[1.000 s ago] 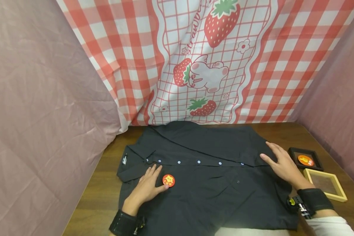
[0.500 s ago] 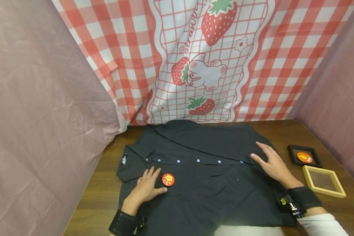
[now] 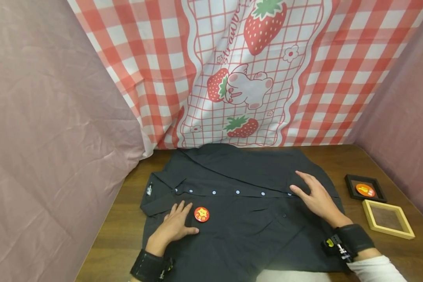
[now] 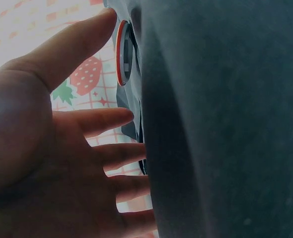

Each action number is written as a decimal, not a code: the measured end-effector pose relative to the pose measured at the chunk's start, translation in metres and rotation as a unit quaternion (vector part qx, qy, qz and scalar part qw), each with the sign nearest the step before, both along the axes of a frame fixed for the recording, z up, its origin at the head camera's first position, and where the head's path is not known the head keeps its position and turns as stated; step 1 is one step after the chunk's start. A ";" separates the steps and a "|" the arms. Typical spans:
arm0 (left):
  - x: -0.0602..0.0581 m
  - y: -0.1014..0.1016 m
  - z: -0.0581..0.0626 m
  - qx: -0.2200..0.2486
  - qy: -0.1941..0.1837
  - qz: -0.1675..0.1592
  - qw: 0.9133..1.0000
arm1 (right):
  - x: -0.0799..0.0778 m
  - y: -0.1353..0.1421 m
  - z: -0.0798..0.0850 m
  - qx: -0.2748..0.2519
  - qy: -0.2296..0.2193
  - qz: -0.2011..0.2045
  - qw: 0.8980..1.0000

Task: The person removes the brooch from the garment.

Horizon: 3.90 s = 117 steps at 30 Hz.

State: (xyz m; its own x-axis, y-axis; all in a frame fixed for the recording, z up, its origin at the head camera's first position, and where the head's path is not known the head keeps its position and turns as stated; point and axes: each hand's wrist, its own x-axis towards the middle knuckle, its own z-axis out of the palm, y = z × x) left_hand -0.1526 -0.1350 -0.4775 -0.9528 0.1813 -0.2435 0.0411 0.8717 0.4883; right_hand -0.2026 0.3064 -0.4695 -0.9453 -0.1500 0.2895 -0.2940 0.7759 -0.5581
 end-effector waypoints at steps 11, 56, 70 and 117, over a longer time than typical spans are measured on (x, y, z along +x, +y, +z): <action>-0.002 0.001 -0.002 -0.017 -0.026 -0.003 1.000 | -0.002 -0.016 0.005 -0.008 -0.005 0.022 1.000; -0.006 -0.001 -0.003 -0.005 -0.005 -0.018 1.000 | 0.002 -0.092 -0.002 -0.033 0.003 0.093 0.995; -0.005 -0.003 -0.005 0.003 -0.009 -0.023 1.000 | 0.005 -0.112 -0.004 -0.029 -0.001 0.110 0.994; -0.004 -0.003 -0.005 -0.002 -0.002 -0.018 1.000 | 0.005 -0.176 -0.009 0.002 -0.025 0.165 0.986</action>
State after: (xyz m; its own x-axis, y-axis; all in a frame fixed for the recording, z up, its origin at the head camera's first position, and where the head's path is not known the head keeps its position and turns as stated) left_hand -0.1567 -0.1379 -0.4825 -0.9444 0.2152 -0.2487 0.0711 0.8720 0.4844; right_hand -0.1977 0.1303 -0.4788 -0.8577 -0.4537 0.2419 -0.5033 0.6448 -0.5753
